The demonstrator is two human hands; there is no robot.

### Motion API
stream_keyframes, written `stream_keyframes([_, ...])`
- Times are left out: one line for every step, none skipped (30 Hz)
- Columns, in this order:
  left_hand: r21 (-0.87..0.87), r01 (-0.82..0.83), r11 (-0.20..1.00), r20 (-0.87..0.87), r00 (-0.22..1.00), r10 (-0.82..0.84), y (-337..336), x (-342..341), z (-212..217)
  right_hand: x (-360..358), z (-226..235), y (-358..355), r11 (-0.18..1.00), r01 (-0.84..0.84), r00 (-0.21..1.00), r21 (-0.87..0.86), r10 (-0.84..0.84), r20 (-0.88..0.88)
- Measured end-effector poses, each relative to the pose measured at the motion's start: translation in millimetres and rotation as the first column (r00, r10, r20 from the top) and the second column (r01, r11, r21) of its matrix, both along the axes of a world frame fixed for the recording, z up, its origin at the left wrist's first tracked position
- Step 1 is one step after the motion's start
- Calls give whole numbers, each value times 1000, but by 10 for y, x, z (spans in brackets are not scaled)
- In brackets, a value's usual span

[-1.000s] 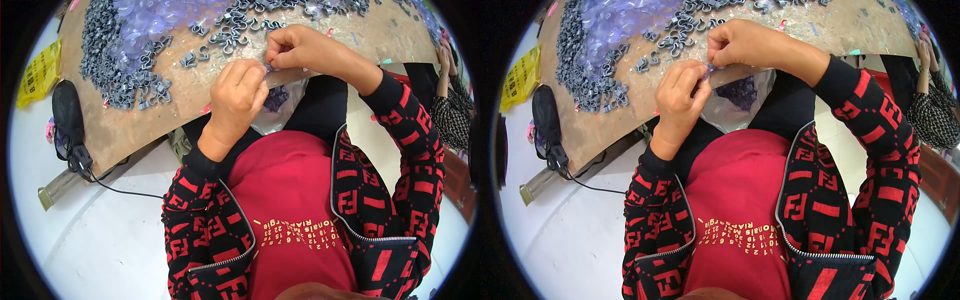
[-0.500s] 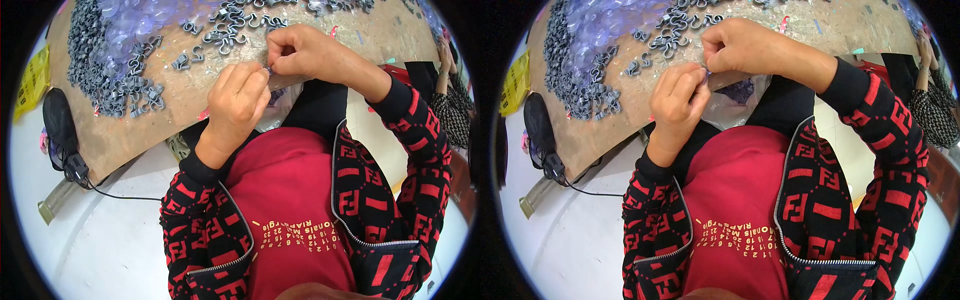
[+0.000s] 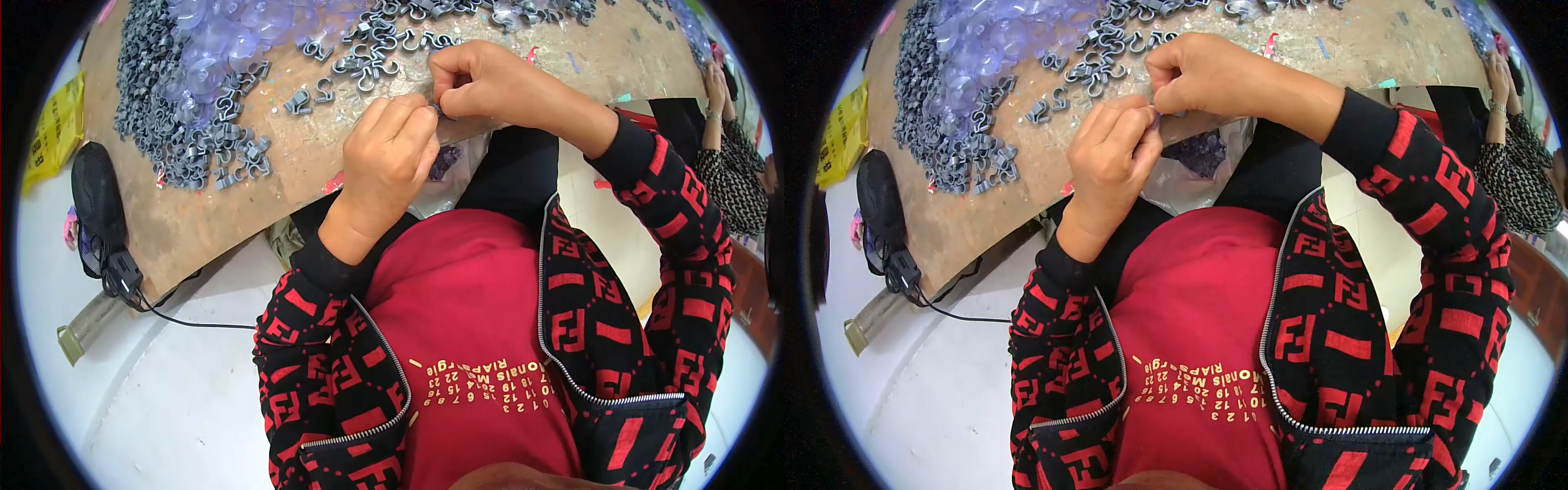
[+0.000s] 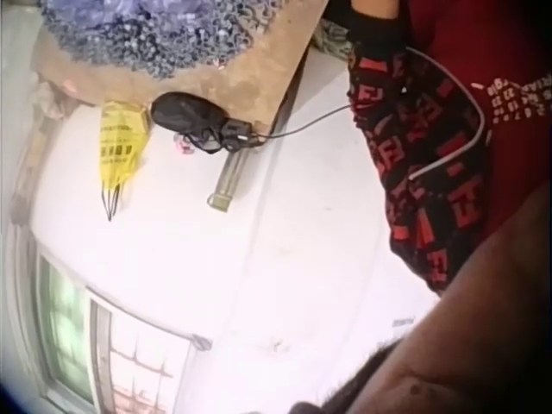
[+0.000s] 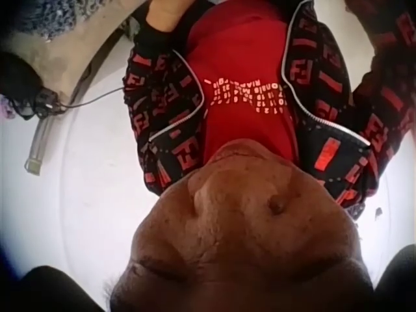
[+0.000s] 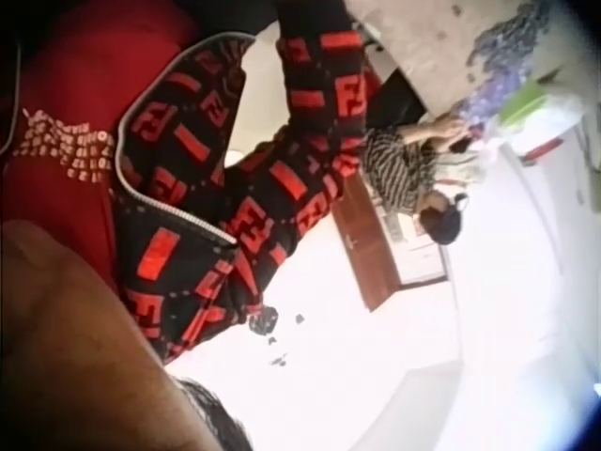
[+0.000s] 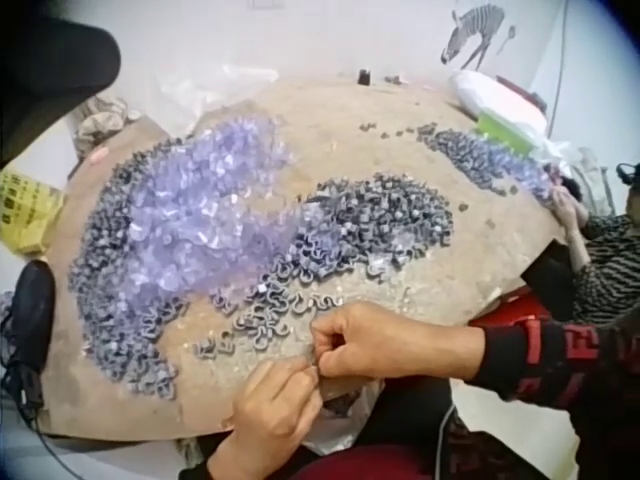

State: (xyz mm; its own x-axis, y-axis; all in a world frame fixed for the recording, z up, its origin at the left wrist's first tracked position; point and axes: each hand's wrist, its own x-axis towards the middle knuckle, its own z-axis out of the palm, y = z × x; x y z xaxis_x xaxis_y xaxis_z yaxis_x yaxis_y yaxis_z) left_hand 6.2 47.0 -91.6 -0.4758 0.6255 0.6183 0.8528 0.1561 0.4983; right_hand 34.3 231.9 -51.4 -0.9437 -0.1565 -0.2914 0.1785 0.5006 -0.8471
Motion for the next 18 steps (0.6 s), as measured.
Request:
stream_keyframes([-4, -1, 1000, -7, 1000, 1, -3, 4, -11, -2, 6, 2, 1000, 1, 1000, 3, -1, -7])
stream_keyframes([-1, 0, 1000, -15, 1000, 0, -4, 8, -25, -5, 16, 6, 1000, -28, 1000, -3, 28, -2])
stream_keyframes([-5, 6, 1000, -29, 1000, -6, -5, 10, -39, -10, 26, 11, 998, -57, 998, -10, 57, 3])
stream_keyframes([-11, 10, 1000, -43, 999, -11, -7, 17, -45, -4, 19, 18, 998, -58, 998, -9, 58, -5])
stream_keyframes([-10, 9, 1000, -50, 999, -10, -7, 22, -40, 8, 3, 29, 998, -63, 998, -5, 63, -14])
stream_keyframes([-14, 11, 1000, -47, 999, -11, -4, 27, -31, 12, -1, 39, 998, -68, 997, -1, 68, -24])
stream_keyframes([-18, 13, 1000, -42, 999, -14, -5, 40, -22, 16, 12, 46, 998, -68, 997, 1, 68, -30])
stream_keyframes([-17, 12, 1000, -49, 999, -13, -11, 35, -17, 19, 27, 52, 996, -85, 996, -17, 85, -11])
stream_keyframes([1, 16, 1000, -11, 1000, -16, -22, 18, -14, 30, 45, 52, 994, -102, 995, -36, 102, 7])
stream_keyframes([21, 19, 1000, 22, 1000, -19, -24, -9, -14, 38, 37, 50, 994, -104, 995, -32, 104, -3])
stream_keyframes([22, 16, 1000, 12, 1000, -16, -35, -4, -16, 66, 12, 39, 995, -79, 997, -60, 78, -24])
stream_keyframes([41, 8, 999, 210, 978, -17, -61, 15, -18, 99, 9, 32, 994, -56, 998, -89, 52, -44])
stream_keyframes([59, -5, 998, 399, 917, -19, -87, 21, -11, 187, 65, 3, 989, 22, 999, -145, -26, -22])
stream_keyframes([57, -13, 998, 394, 919, -11, -112, 46, 13, 306, 70, -57, 989, 14, 999, -147, -18, -27])
stream_keyframes([57, -38, 998, 412, 911, 11, -138, 73, 47, 430, 41, -129, 981, 125, 973, -145, -150, -177])
stream_keyframes([61, -55, 997, 433, 901, 23, -119, 115, 81, 553, 39, -159, 957, 243, 905, -157, -282, -319])
stream_keyframes([54, -57, 997, 434, 901, 28, -129, 176, 141, 639, 72, -204, 959, 220, 930, -178, -262, -259])
stream_keyframes([105, -86, 991, 494, 869, 23, -127, 240, 211, 696, 97, -266, 972, 206, 896, -111, -233, -379])
